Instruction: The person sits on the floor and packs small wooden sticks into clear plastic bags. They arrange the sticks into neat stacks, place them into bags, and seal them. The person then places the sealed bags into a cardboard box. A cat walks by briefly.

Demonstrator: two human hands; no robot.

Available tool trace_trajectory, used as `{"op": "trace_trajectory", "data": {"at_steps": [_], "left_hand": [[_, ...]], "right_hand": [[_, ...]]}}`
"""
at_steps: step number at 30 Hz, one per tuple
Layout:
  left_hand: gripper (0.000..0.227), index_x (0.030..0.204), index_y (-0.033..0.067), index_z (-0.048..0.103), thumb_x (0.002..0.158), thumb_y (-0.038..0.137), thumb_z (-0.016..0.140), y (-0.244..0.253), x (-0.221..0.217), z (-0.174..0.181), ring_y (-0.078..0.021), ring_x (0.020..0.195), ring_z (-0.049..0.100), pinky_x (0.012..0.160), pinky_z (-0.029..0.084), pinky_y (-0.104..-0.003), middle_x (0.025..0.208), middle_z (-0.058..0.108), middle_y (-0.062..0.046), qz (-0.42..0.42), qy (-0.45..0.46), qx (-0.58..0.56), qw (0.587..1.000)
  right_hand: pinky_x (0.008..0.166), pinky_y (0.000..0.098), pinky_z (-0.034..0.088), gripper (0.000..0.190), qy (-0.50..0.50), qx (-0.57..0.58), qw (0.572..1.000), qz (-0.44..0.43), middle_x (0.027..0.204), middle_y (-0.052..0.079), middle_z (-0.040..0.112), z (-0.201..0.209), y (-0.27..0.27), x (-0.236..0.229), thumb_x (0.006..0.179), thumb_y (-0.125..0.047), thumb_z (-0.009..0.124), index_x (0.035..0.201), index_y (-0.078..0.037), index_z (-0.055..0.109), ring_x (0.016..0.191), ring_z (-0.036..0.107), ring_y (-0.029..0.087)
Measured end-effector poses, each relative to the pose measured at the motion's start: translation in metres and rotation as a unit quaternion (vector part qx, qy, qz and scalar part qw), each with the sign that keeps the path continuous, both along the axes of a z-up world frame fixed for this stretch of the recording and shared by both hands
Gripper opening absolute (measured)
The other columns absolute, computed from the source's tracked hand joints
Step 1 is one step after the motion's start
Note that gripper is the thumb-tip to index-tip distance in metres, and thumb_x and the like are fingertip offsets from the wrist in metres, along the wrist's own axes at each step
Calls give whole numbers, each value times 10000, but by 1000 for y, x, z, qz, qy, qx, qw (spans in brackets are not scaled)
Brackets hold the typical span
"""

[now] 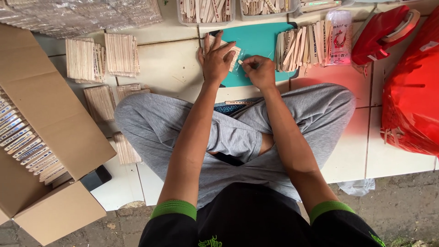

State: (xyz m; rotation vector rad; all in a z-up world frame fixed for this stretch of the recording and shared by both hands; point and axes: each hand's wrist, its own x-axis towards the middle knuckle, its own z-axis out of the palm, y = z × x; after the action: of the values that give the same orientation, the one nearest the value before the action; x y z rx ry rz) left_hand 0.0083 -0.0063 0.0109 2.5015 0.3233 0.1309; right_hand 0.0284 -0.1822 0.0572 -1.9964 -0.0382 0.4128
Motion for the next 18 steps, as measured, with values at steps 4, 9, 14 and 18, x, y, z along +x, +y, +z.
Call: {"op": "trace_trajectory", "data": {"at_steps": [4, 9, 14, 18], "left_hand": [[293, 1236, 451, 768, 951, 402, 721, -2, 0, 2, -270, 1549, 183, 1156, 197, -616, 1587, 428, 127, 8, -2, 5, 1000], [298, 1243, 465, 759, 954, 394, 744, -2, 0, 2, -272, 1549, 178, 1162, 170, -675, 1596, 391, 149, 0, -2, 33, 999], [359, 1359, 459, 674, 1018, 348, 665, 3, -3, 2, -280, 1579, 69, 1177, 111, -707, 1666, 236, 147, -35, 27, 10, 999], [336, 1341, 467, 660, 1020, 377, 706, 0, -4, 0, -283, 1588, 92, 1157, 161, -724, 1686, 183, 117, -29, 10, 36, 999]], "right_hand": [[589, 215, 531, 57, -68, 11, 998, 14, 667, -23, 708, -15, -1, 5, 932, -109, 775, 878, -122, 762, 549, 629, 46], [609, 318, 570, 97, -255, -44, 964, 64, 882, 70, 684, -25, -1, 8, 879, -17, 820, 921, -93, 778, 710, 678, 212], [631, 318, 565, 95, -253, -35, 963, 86, 890, 63, 647, -22, -2, 7, 905, -12, 793, 964, -87, 785, 722, 667, 212], [651, 320, 549, 87, -243, -32, 966, 87, 897, 50, 645, -18, -1, 5, 914, -14, 771, 950, -93, 761, 723, 664, 202]]}}
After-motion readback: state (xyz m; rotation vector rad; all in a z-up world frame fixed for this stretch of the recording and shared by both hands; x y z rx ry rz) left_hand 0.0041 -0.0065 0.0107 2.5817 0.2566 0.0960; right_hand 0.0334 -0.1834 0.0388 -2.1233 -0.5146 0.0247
